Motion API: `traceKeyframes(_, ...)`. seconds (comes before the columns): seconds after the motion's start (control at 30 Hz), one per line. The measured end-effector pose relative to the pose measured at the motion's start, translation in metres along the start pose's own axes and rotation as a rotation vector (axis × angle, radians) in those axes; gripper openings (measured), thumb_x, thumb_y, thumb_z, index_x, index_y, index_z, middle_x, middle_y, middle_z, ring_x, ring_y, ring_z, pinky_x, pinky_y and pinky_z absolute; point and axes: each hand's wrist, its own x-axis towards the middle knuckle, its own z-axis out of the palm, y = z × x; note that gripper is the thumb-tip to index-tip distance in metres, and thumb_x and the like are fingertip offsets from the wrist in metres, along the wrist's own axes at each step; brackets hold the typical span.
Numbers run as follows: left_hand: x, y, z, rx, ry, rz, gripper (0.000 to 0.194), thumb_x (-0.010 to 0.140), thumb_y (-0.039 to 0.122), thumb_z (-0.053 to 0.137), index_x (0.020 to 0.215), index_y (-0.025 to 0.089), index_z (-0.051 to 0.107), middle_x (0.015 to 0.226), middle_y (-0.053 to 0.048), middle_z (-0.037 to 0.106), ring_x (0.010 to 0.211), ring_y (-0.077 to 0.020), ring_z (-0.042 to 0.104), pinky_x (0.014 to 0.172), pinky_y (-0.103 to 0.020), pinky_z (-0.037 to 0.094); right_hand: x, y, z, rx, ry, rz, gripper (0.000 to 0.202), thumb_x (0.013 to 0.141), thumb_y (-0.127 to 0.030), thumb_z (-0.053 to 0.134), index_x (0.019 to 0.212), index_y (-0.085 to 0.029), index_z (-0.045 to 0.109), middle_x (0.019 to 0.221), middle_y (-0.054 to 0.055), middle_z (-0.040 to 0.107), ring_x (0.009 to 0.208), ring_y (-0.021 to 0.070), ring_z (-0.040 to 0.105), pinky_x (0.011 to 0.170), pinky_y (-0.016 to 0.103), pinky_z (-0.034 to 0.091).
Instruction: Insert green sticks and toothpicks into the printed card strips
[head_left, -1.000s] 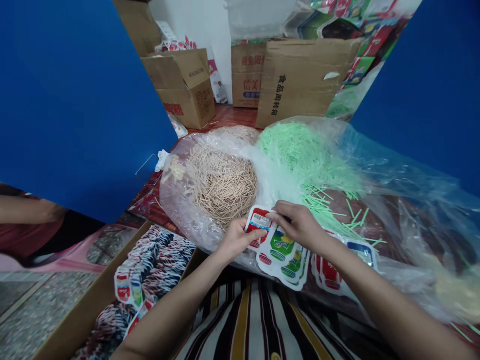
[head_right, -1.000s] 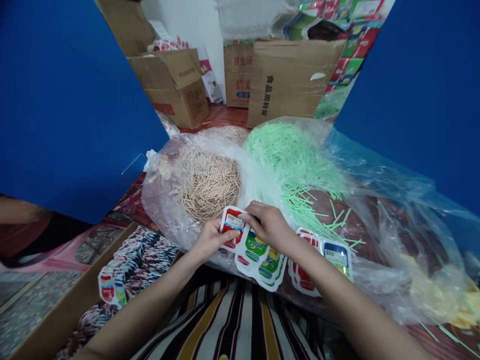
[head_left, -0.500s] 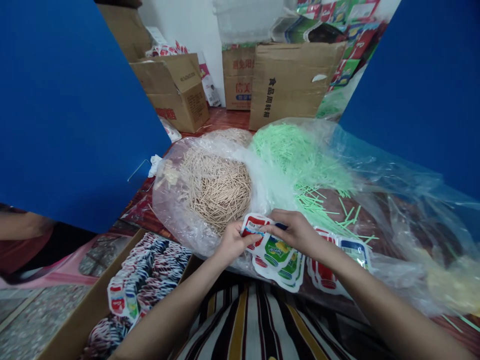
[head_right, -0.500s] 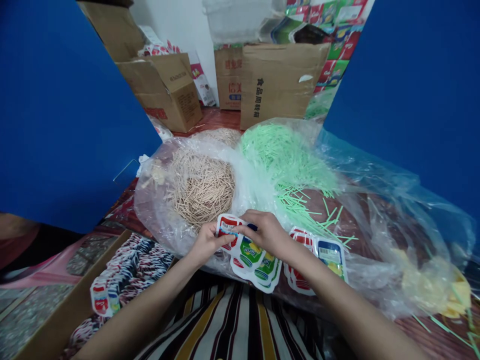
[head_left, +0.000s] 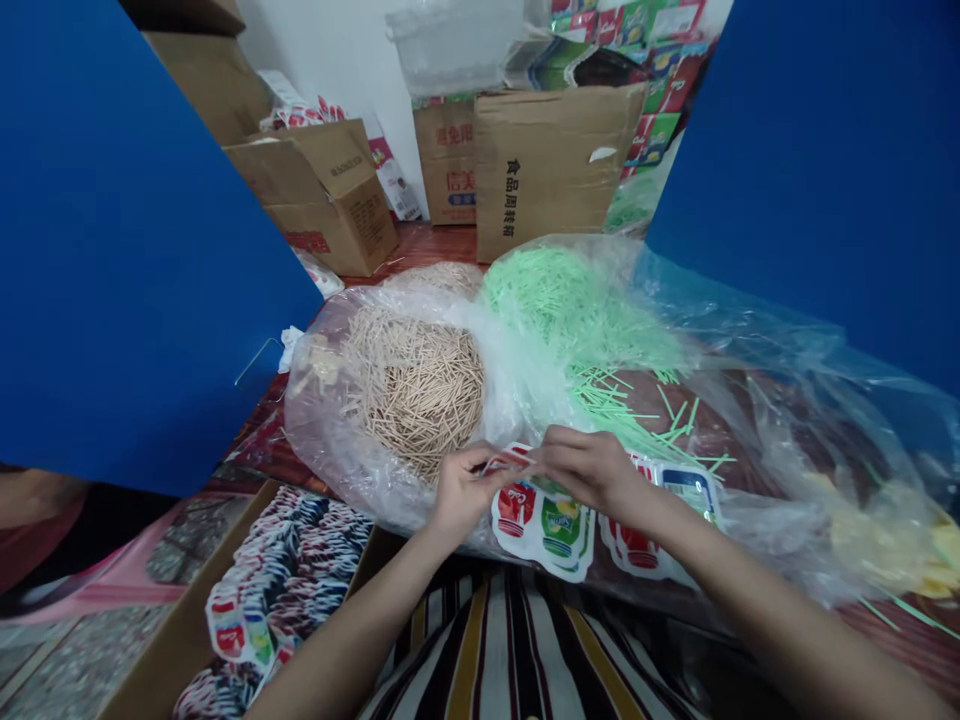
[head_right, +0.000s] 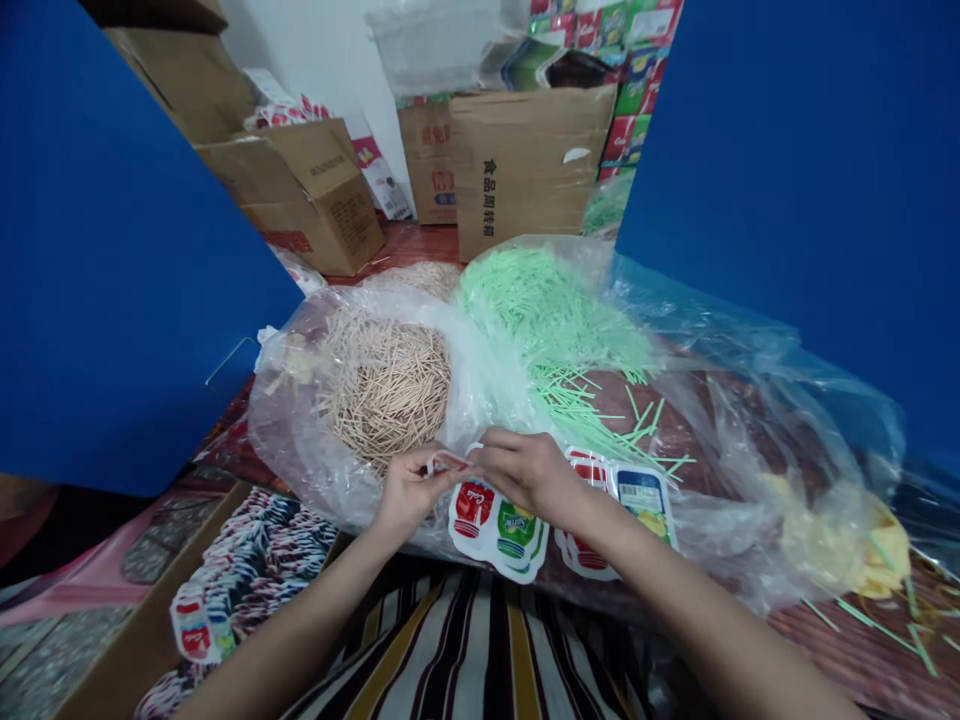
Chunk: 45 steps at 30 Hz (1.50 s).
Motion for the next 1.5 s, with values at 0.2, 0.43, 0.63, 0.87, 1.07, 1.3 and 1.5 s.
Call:
traceKeyframes(0.2, 0.0, 0.005, 0.002, 0.296, 0.113, 0.581, 0.009, 0.073, 0.016, 0.07, 0.082, 0.019, 0.07, 0.093, -0.008, 0.068, 0.085, -0.0188, 0.064, 0.075, -0.033, 0.051, -0.019, -0.004, -0.018, -0.392, 0.062, -0.28, 0.015, 0.089, -0.014, 0.052, 0.101, -0.017, 0.061, 0.08, 0.004, 0.064, 0.075, 0.0136, 0.058, 0.073, 0.027, 0.049)
traceKeyframes(0.43, 0.0, 0.005, 0.004, 0.443, 0.109, 0.833, 0.013, 0.085, 0.017, 0.057, 0.089, 0.021, 0.069, 0.095, -0.008, 0.069, 0.091, -0.0205, 0.063, 0.078, -0.039, 0.051, -0.028, -0.017, -0.024, -0.561, 0.102, -0.272, 0.018, 0.091, -0.014, 0.047, 0.1, -0.017, 0.063, 0.087, 0.004, 0.068, 0.084, 0.0156, 0.059, 0.087, 0.037, 0.052)
traceKeyframes(0.63, 0.001, 0.013, 0.005, 0.481, 0.025, 0.901, 0.016, 0.087, 0.018, 0.053, 0.093, 0.02, 0.068, 0.095, -0.01, 0.069, 0.093, -0.021, 0.062, 0.084, -0.044, 0.052, -0.033, -0.021, -0.021, -0.531, 0.077, -0.298, 0.02, 0.091, -0.014, 0.048, 0.101, -0.013, 0.065, 0.09, 0.006, 0.069, 0.085, 0.0175, 0.059, 0.09, 0.04, 0.051)
traceKeyframes(0.87, -0.001, 0.01, 0.0, 0.489, -0.017, 0.875, 0.014, 0.084, 0.016, 0.055, 0.091, 0.02, 0.066, 0.092, -0.009, 0.069, 0.088, -0.0199, 0.063, 0.086, -0.043, 0.052, -0.035, -0.028, -0.014, -0.537, 0.034, -0.166, 0.028, 0.089, -0.015, 0.052, 0.115, -0.016, 0.061, 0.099, 0.007, 0.068, 0.089, 0.018, 0.059, 0.09, 0.04, 0.049)
traceKeyframes(1.07, -0.01, 0.011, -0.002, 0.554, -0.069, 0.781, 0.025, 0.083, 0.009, 0.048, 0.101, 0.017, 0.064, 0.09, -0.009, 0.069, 0.086, -0.0198, 0.063, 0.082, -0.039, 0.053, -0.033, -0.026, -0.006, -0.4, 0.017, -0.151, 0.023, 0.09, -0.013, 0.049, 0.108, -0.012, 0.063, 0.101, 0.008, 0.068, 0.094, 0.0181, 0.058, 0.094, 0.038, 0.047)
traceKeyframes(1.3, -0.013, 0.017, -0.001, 0.297, -0.148, 0.171, 0.014, 0.079, 0.024, 0.062, 0.071, 0.015, 0.069, 0.065, -0.004, 0.065, 0.062, -0.0162, 0.06, 0.058, -0.027, 0.049, -0.023, -0.021, -0.007, -0.035, 0.005, 0.262, 0.02, 0.091, -0.028, 0.051, 0.081, -0.016, 0.064, 0.07, 0.002, 0.063, 0.066, 0.0124, 0.056, 0.062, 0.023, 0.045)
traceKeyframes(1.5, -0.01, 0.025, 0.001, -0.124, -0.358, -0.393, 0.029, 0.063, 0.031, 0.077, 0.085, 0.013, 0.071, 0.075, -0.006, 0.072, 0.064, -0.0175, 0.065, 0.061, -0.027, 0.053, -0.019, -0.014, -0.008, 0.458, -0.132, 0.736, 0.038, 0.084, -0.049, 0.057, 0.075, -0.013, 0.065, 0.065, 0.001, 0.063, 0.061, 0.0137, 0.057, 0.053, 0.02, 0.041)
